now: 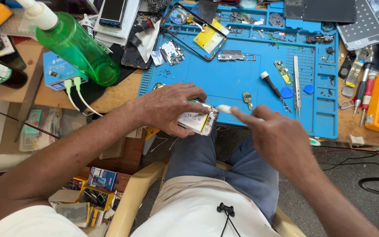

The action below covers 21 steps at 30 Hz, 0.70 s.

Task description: The person uses tweezers to manipulate a small component on a disassembled smartphone, then cleans the battery area with a toothbrush. They connect a charging cable to the phone and inspect the device.

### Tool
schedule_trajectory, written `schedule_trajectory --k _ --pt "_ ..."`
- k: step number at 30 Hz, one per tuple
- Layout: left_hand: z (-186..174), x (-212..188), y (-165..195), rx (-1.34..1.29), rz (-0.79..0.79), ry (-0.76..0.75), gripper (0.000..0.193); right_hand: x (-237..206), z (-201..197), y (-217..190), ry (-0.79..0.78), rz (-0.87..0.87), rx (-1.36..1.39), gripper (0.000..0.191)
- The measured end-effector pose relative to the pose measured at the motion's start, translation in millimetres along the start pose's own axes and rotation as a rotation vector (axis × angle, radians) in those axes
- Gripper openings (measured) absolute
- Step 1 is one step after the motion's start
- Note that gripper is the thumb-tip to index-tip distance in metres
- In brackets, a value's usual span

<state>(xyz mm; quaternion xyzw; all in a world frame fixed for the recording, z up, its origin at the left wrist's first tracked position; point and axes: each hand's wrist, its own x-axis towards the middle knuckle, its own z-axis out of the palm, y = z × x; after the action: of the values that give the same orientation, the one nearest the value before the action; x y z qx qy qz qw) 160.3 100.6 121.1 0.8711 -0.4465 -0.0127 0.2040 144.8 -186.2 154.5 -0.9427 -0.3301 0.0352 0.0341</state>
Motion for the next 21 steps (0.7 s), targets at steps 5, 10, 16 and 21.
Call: schedule_trajectory --k 5,10,16,21 --pt "-0.1 1.2 -0.3 0.003 -0.002 -0.005 0.056 -0.2 7.4 2.0 -0.155 0.015 -0.088 0.058" --pt "-0.6 2.3 1.4 -0.006 0.001 -0.003 0.056 1.3 5.5 2.0 0.074 -0.081 0.017 0.060" --pt "0.0 2.0 2.3 -0.006 -0.022 -0.013 0.058 -4.7 6.6 7.0 0.014 0.048 0.091 0.053" --pt "14.5 -8.6 6.9 0.065 0.001 0.058 0.063 -18.4 37.1 14.6 0.292 -0.064 0.478 0.055"
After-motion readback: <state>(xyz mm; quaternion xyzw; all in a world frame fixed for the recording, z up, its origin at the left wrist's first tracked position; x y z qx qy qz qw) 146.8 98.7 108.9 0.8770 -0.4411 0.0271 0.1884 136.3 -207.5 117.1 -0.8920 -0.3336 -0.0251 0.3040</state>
